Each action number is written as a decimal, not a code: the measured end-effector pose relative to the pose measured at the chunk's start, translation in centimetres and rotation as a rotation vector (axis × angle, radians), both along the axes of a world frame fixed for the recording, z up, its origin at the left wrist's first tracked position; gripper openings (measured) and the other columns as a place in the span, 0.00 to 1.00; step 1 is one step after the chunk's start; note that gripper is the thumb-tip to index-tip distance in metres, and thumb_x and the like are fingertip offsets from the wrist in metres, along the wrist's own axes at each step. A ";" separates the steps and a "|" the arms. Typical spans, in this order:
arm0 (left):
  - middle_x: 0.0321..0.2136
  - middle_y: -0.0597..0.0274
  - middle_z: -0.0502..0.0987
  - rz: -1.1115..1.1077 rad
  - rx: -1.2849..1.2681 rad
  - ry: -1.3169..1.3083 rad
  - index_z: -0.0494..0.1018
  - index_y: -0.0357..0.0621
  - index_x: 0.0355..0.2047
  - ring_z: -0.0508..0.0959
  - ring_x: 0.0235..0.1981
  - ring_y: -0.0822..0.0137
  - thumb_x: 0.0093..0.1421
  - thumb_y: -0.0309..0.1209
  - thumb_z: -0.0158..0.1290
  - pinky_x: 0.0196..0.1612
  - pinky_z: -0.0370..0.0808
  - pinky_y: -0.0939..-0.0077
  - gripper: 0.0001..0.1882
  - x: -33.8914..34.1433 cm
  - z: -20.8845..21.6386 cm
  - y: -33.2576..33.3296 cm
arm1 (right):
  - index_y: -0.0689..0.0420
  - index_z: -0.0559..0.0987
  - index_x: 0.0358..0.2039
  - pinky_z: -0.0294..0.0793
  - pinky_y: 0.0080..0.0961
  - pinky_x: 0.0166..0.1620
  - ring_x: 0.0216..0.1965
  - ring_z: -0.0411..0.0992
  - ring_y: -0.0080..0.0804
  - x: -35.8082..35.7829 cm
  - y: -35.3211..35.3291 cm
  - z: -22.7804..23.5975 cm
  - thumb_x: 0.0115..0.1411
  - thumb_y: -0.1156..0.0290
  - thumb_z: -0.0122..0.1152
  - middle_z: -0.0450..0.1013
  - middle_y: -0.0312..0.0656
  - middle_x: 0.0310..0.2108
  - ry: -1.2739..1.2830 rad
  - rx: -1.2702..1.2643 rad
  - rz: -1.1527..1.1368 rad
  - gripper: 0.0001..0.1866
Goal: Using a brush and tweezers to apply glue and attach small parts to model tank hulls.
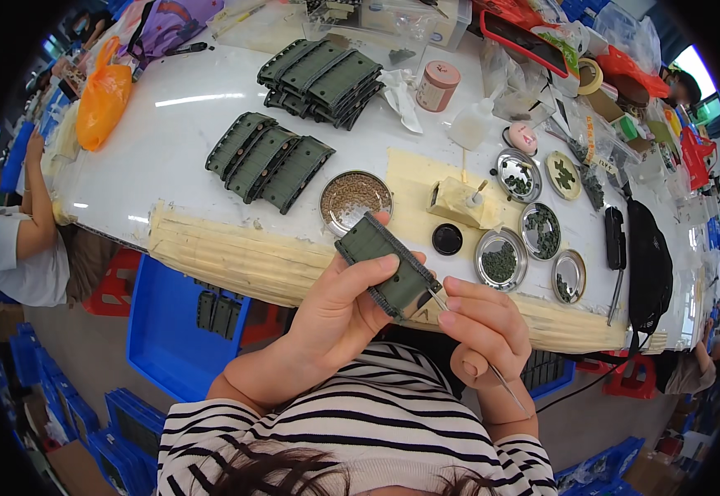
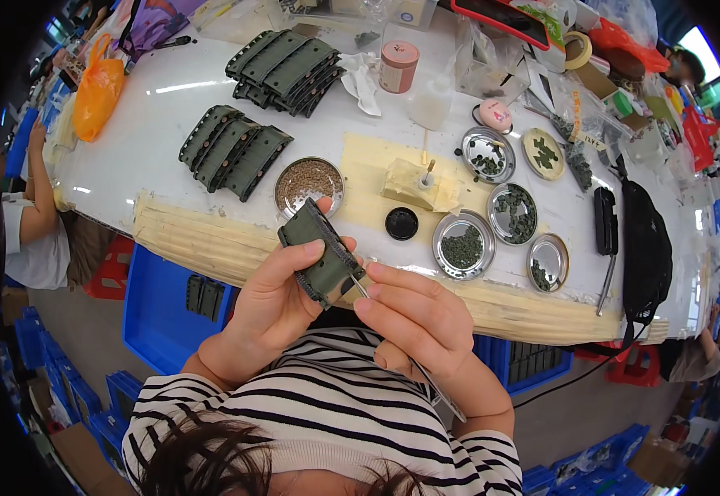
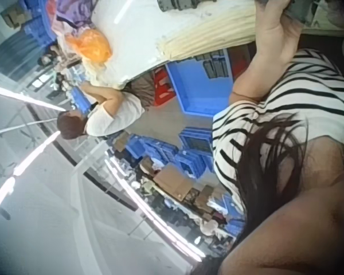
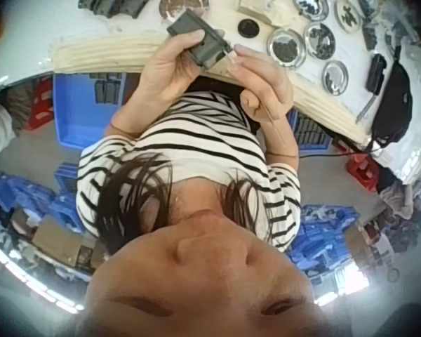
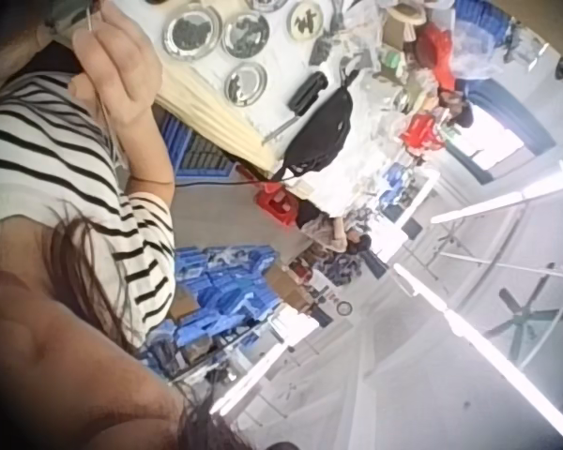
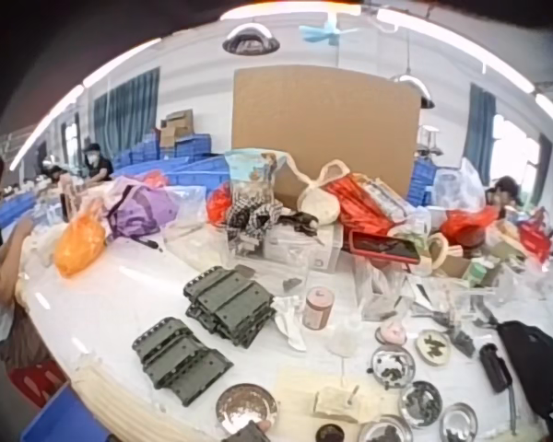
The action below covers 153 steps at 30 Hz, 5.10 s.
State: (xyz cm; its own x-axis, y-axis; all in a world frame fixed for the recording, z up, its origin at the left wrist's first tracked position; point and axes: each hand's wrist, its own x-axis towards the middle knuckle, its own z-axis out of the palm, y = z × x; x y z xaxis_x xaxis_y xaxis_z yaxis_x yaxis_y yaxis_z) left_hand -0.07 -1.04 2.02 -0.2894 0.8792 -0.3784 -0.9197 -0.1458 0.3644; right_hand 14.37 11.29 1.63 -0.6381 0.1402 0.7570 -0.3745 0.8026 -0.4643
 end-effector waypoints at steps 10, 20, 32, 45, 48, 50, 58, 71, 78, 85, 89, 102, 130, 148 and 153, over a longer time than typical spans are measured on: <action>0.45 0.52 0.74 -0.030 0.045 -0.094 0.57 0.50 0.61 0.77 0.47 0.65 0.63 0.26 0.46 0.51 0.76 0.71 0.25 -0.1 -0.5 0.1 | 0.69 0.77 0.39 0.80 0.37 0.42 0.42 0.76 0.52 -0.5 0.5 -1.3 0.67 0.63 0.48 0.74 0.53 0.38 0.107 -0.074 0.041 0.19; 0.47 0.53 0.73 -0.008 0.086 -0.052 0.56 0.54 0.61 0.76 0.47 0.66 0.63 0.25 0.49 0.49 0.77 0.69 0.27 0.2 -0.6 0.3 | 0.67 0.77 0.38 0.80 0.34 0.41 0.41 0.77 0.50 -0.5 -0.2 -1.9 0.67 0.59 0.46 0.73 0.50 0.37 0.167 -0.144 -0.014 0.21; 0.46 0.52 0.73 -0.041 0.111 -0.079 0.57 0.53 0.60 0.76 0.47 0.65 0.63 0.24 0.49 0.50 0.76 0.67 0.26 0.1 -0.5 0.3 | 0.67 0.76 0.42 0.79 0.36 0.43 0.44 0.75 0.51 -0.2 -0.4 -1.7 0.64 0.51 0.47 0.71 0.49 0.39 0.158 -0.107 0.006 0.27; 0.49 0.52 0.72 -0.038 0.107 -0.121 0.57 0.54 0.60 0.76 0.47 0.65 0.63 0.24 0.49 0.49 0.77 0.69 0.26 0.2 -0.4 0.1 | 0.66 0.77 0.37 0.80 0.33 0.40 0.39 0.77 0.49 -0.7 -1.2 -1.4 0.68 0.58 0.43 0.73 0.47 0.34 0.186 -0.197 -0.111 0.22; 0.49 0.52 0.71 -0.034 0.098 -0.134 0.57 0.55 0.60 0.76 0.48 0.65 0.63 0.25 0.49 0.49 0.77 0.68 0.26 0.3 -0.3 0.0 | 0.65 0.77 0.35 0.80 0.32 0.39 0.39 0.78 0.48 -0.8 -1.2 -1.4 0.69 0.59 0.42 0.73 0.47 0.33 0.197 -0.191 -0.140 0.22; 0.49 0.52 0.71 -0.043 0.103 -0.148 0.57 0.55 0.59 0.76 0.48 0.65 0.63 0.25 0.49 0.49 0.76 0.68 0.25 0.2 -0.5 0.1 | 0.65 0.77 0.35 0.80 0.31 0.39 0.39 0.78 0.48 -0.8 -1.2 -1.5 0.69 0.59 0.41 0.73 0.47 0.33 0.208 -0.172 -0.144 0.22; 0.50 0.53 0.71 -0.021 0.086 -0.149 0.56 0.56 0.60 0.75 0.49 0.65 0.64 0.25 0.48 0.50 0.76 0.67 0.25 0.6 -0.7 0.1 | 0.65 0.77 0.35 0.80 0.33 0.40 0.40 0.78 0.48 -1.0 -1.3 -2.6 0.69 0.58 0.40 0.73 0.48 0.33 0.250 -0.242 -0.129 0.23; 0.54 0.41 0.64 0.071 0.245 -0.012 0.54 0.46 0.63 0.67 0.57 0.49 0.69 0.43 0.40 0.56 0.73 0.67 0.27 -0.5 0.5 -0.2 | 0.62 0.77 0.35 0.80 0.32 0.38 0.38 0.78 0.48 0.2 0.4 1.4 0.58 0.56 0.60 0.73 0.48 0.34 0.026 -0.124 -0.063 0.19; 0.53 0.47 0.66 -0.029 0.320 -0.463 0.65 0.48 0.52 0.70 0.55 0.51 0.66 0.47 0.42 0.57 0.74 0.73 0.21 -0.5 -0.4 0.2 | 0.58 0.79 0.37 0.80 0.32 0.39 0.39 0.78 0.47 -0.1 0.1 2.7 0.50 0.60 0.68 0.74 0.47 0.37 0.004 0.051 -0.099 0.18; 0.52 0.50 0.67 -0.035 0.271 -0.366 0.67 0.48 0.49 0.71 0.55 0.55 0.66 0.47 0.43 0.57 0.73 0.74 0.20 -0.3 -0.4 0.3 | 0.59 0.81 0.36 0.80 0.26 0.35 0.38 0.78 0.39 -0.9 0.8 3.6 0.48 0.64 0.70 0.74 0.43 0.37 0.016 0.191 -0.093 0.17; 0.50 0.52 0.69 -0.038 0.248 -0.308 0.67 0.49 0.49 0.72 0.54 0.57 0.66 0.48 0.43 0.57 0.73 0.73 0.20 -0.2 -0.4 0.3 | 0.59 0.81 0.36 0.81 0.26 0.35 0.37 0.78 0.38 -1.1 0.8 3.7 0.48 0.63 0.70 0.74 0.43 0.37 0.013 0.216 -0.084 0.17; 0.50 0.54 0.69 -0.022 0.233 -0.267 0.65 0.52 0.50 0.74 0.52 0.62 0.67 0.48 0.41 0.56 0.73 0.74 0.19 0.0 -0.5 0.3 | 0.59 0.81 0.35 0.81 0.25 0.35 0.34 0.78 0.37 -1.5 0.9 3.7 0.49 0.63 0.69 0.75 0.41 0.34 0.038 0.282 -0.108 0.16; 0.47 0.48 0.73 0.441 0.065 0.296 0.62 0.41 0.53 0.73 0.53 0.54 0.65 0.26 0.45 0.52 0.76 0.63 0.16 -4.9 -0.7 -1.8 | 0.60 0.79 0.31 0.70 0.29 0.30 0.27 0.71 0.38 -7.3 0.0 -0.6 0.54 0.72 0.63 0.73 0.42 0.26 -0.349 -0.172 -0.197 0.06; 0.47 0.48 0.73 0.397 0.010 0.308 0.63 0.41 0.51 0.74 0.51 0.55 0.64 0.24 0.47 0.50 0.77 0.64 0.15 -5.0 -1.7 -1.2 | 0.63 0.78 0.34 0.70 0.28 0.28 0.24 0.71 0.35 -6.5 0.3 -0.1 0.60 0.72 0.59 0.73 0.45 0.26 -0.383 -0.395 -0.372 0.07; 0.47 0.48 0.73 0.395 -0.019 0.341 0.62 0.41 0.54 0.75 0.51 0.56 0.63 0.22 0.48 0.50 0.77 0.65 0.18 -4.8 -1.9 -1.0 | 0.64 0.77 0.30 0.70 0.35 0.28 0.23 0.71 0.45 -9.7 1.3 0.3 0.61 0.68 0.58 0.73 0.47 0.25 -0.410 -0.156 -0.431 0.11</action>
State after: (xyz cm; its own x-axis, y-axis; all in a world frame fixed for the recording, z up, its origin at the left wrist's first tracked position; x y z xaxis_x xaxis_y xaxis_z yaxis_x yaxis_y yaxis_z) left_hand -4.90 -2.08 0.10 -0.7073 0.6719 -0.2196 -0.6243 -0.4481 0.6399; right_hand 4.63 12.56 1.91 -0.7345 0.5395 0.4115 0.2026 0.7532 -0.6259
